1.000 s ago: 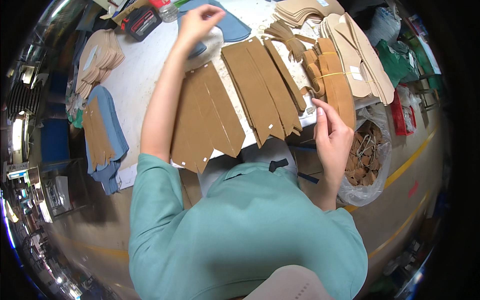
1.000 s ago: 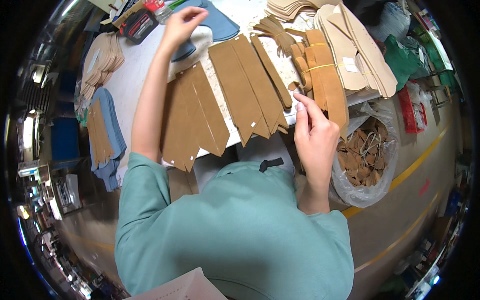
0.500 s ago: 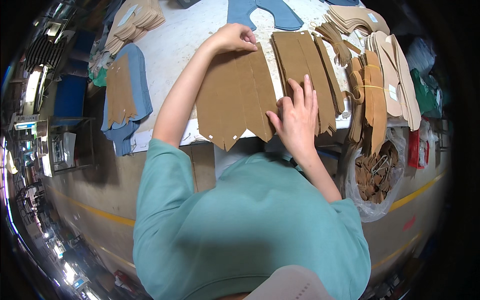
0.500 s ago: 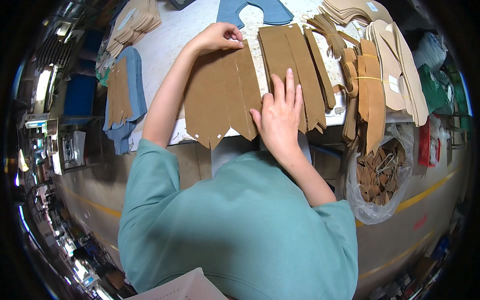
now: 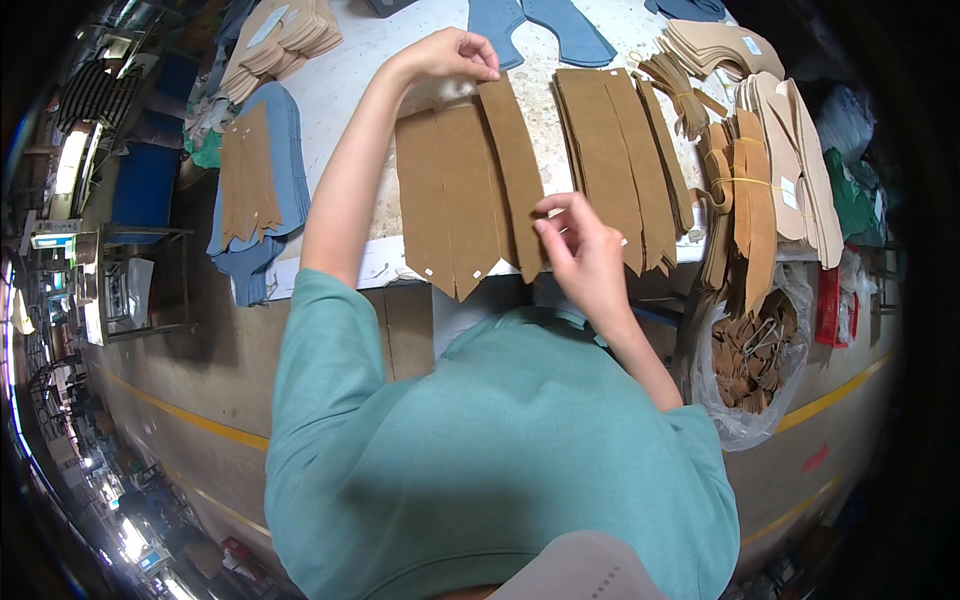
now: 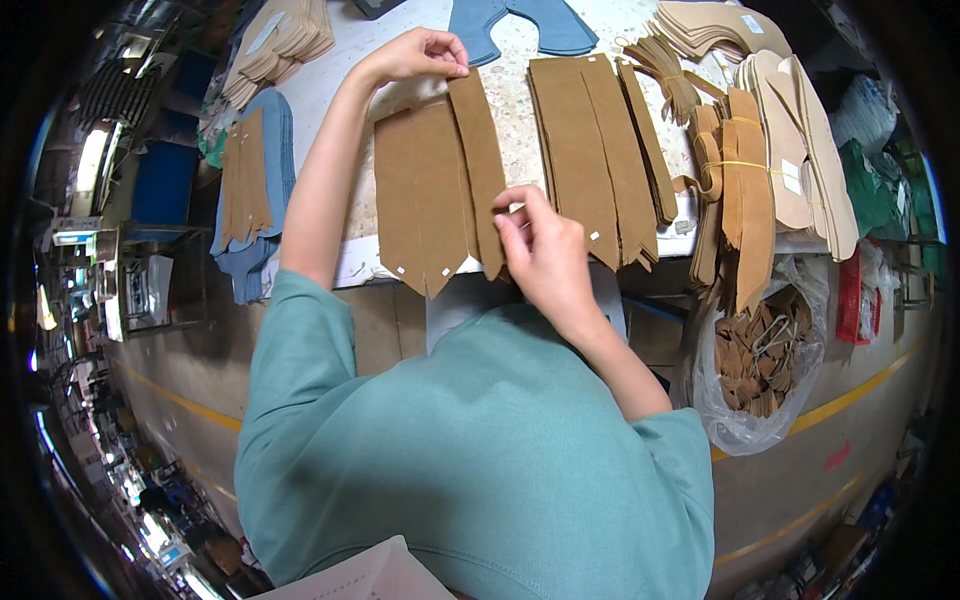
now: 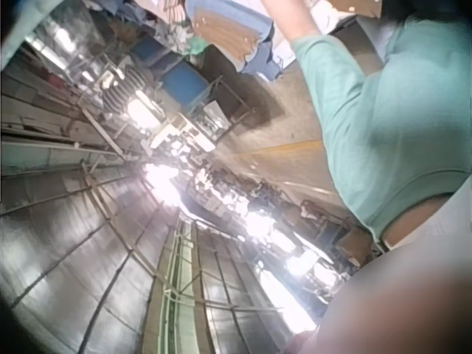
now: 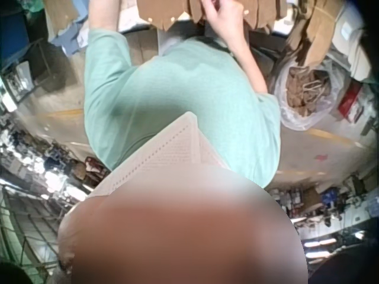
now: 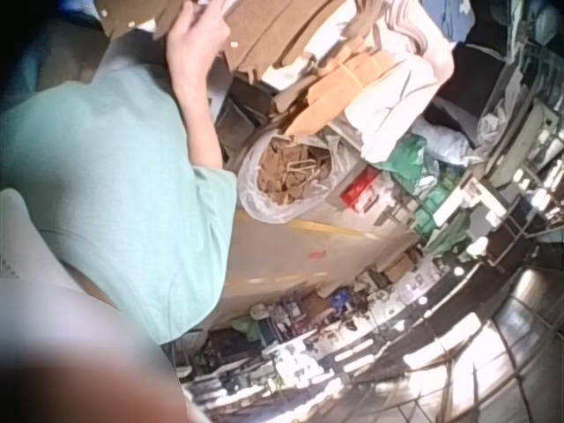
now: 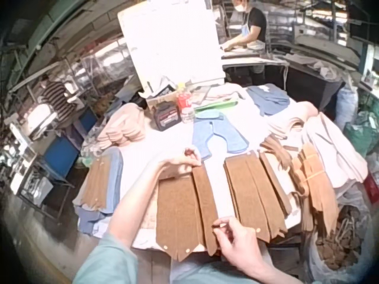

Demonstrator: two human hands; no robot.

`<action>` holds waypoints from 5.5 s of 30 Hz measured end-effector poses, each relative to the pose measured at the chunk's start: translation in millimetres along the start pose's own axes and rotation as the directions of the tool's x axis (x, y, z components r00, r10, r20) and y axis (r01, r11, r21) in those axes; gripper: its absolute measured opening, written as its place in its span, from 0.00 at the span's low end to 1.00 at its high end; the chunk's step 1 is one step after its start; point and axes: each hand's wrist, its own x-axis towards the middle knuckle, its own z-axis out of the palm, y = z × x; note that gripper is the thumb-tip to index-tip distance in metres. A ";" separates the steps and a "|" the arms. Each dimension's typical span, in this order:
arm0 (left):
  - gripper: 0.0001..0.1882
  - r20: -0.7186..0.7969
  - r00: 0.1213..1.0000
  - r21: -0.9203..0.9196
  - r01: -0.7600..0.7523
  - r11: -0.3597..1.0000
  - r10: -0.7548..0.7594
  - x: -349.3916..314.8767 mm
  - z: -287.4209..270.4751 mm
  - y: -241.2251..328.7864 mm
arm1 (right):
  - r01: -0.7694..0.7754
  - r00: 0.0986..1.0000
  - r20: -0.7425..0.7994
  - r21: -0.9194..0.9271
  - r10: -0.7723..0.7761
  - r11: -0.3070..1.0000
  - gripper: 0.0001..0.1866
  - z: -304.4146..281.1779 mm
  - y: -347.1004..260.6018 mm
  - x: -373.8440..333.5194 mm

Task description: The person sorts and stacks brown cardboard pieces on a worktable, aligning edges and separating them into smaller groups. They then bundle a group of pieces with a rubber band and place the bundle on the table.

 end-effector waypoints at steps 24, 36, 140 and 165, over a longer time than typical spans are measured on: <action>0.10 -0.011 1.000 0.140 0.004 0.990 -0.002 -9.3 21.6 2.5 | 0.086 0.995 0.084 -0.321 -0.062 0.943 0.14 9.5 2.0 -10.6; 0.15 -0.191 0.948 0.012 -0.258 0.966 0.256 89.9 52.9 72.7 | -0.087 0.896 -0.428 0.096 0.120 0.992 0.06 -83.9 16.4 -24.9; 0.09 -0.326 0.734 0.669 -0.267 0.694 0.596 20.1 75.8 79.8 | -0.480 0.797 0.568 0.388 0.205 0.787 0.19 -143.1 16.2 -58.1; 0.11 -0.647 0.598 0.535 -0.086 0.840 0.473 -134.5 266.6 68.8 | 0.245 0.969 0.240 -0.888 -0.061 0.389 0.28 -197.4 94.8 234.0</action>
